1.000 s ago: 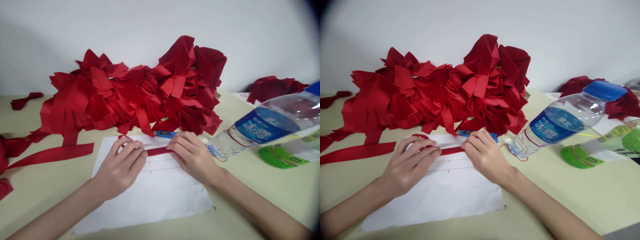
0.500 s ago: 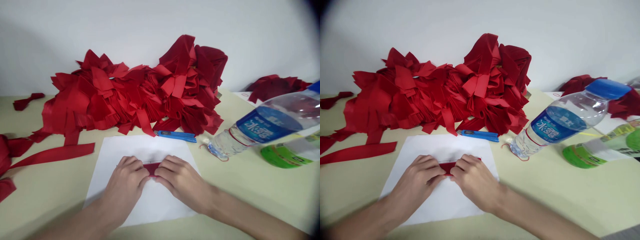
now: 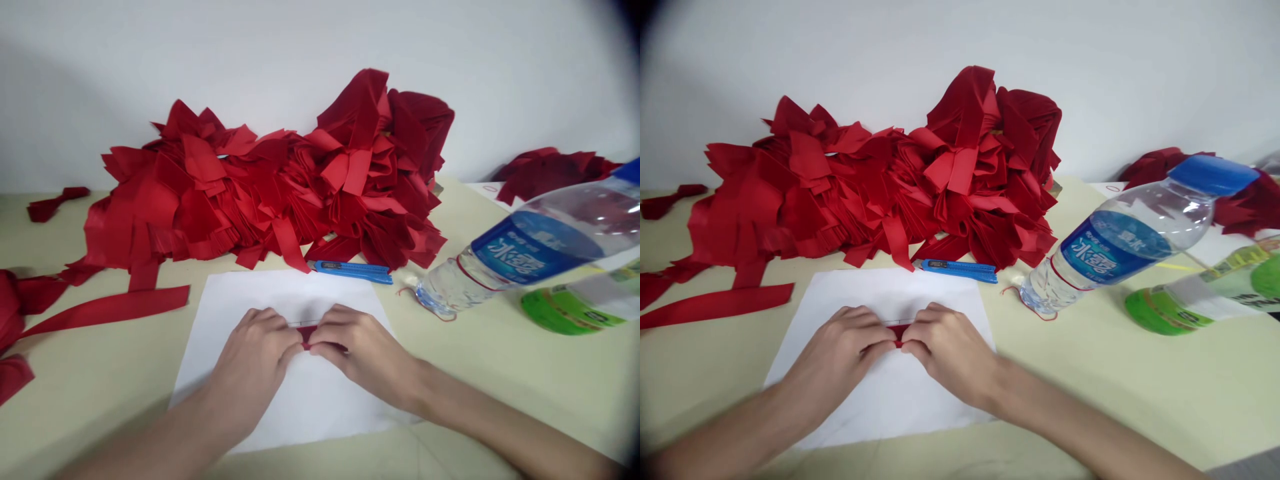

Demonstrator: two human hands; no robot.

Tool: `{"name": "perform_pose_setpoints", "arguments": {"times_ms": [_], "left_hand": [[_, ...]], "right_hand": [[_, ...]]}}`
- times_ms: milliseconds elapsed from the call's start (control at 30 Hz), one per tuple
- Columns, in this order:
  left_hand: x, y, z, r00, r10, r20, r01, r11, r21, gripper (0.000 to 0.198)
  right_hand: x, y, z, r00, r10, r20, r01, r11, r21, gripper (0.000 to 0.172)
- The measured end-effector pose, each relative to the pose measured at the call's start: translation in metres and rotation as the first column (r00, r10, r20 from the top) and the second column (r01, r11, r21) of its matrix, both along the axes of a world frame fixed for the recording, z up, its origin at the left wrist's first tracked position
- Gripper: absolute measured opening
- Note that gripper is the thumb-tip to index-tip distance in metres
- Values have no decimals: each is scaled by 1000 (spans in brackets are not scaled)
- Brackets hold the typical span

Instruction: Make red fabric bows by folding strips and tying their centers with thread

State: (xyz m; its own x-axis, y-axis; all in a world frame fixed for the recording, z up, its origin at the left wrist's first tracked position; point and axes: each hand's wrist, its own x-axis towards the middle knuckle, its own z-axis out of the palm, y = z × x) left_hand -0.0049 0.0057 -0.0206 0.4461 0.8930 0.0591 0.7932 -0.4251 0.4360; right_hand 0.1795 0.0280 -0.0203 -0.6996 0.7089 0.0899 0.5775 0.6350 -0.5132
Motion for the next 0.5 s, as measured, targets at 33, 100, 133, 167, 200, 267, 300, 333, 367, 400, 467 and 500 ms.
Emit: {"name": "perform_pose_setpoints", "arguments": {"times_ms": [33,100,133,167,200,267,300,333,367,400,467,500], "left_hand": [[0,3,2,999,28,23,-26,998,-63,26],[-1,8,7,994,90,61,-77,980,-184,24],[-1,10,9,991,114,72,-95,967,-236,22],[-2,13,11,988,133,79,-107,955,-277,22],[-2,16,12,986,148,83,-116,944,-308,21],[-3,22,13,982,167,94,-123,927,-355,19],[-3,25,13,981,170,98,-122,920,-373,18],[-3,29,13,981,169,95,-119,913,-390,17],[-4,32,13,983,163,88,-114,906,-407,16],[-4,35,12,985,154,79,-107,900,-422,16],[-4,41,12,988,140,60,-99,893,-440,15],[-3,43,13,989,136,52,-98,889,-448,14]], "right_hand": [[-1,2,2,1000,-15,3,15,1000,-24,18],[-3,7,5,999,-43,23,44,997,-63,18],[-4,9,7,998,-54,33,57,995,-81,19],[-5,11,8,997,-65,42,69,992,-101,19],[-6,14,9,996,-76,48,82,989,-124,19],[-7,19,11,994,-93,57,102,979,-175,20],[-8,21,11,993,-100,64,111,974,-200,20],[-8,24,12,992,-105,72,119,968,-222,19],[-9,26,12,991,-109,81,125,963,-239,18],[-9,29,13,990,-113,90,132,959,-250,17],[-10,33,15,987,-119,105,143,954,-262,14],[-11,35,16,987,-118,112,145,953,-266,13]]}}
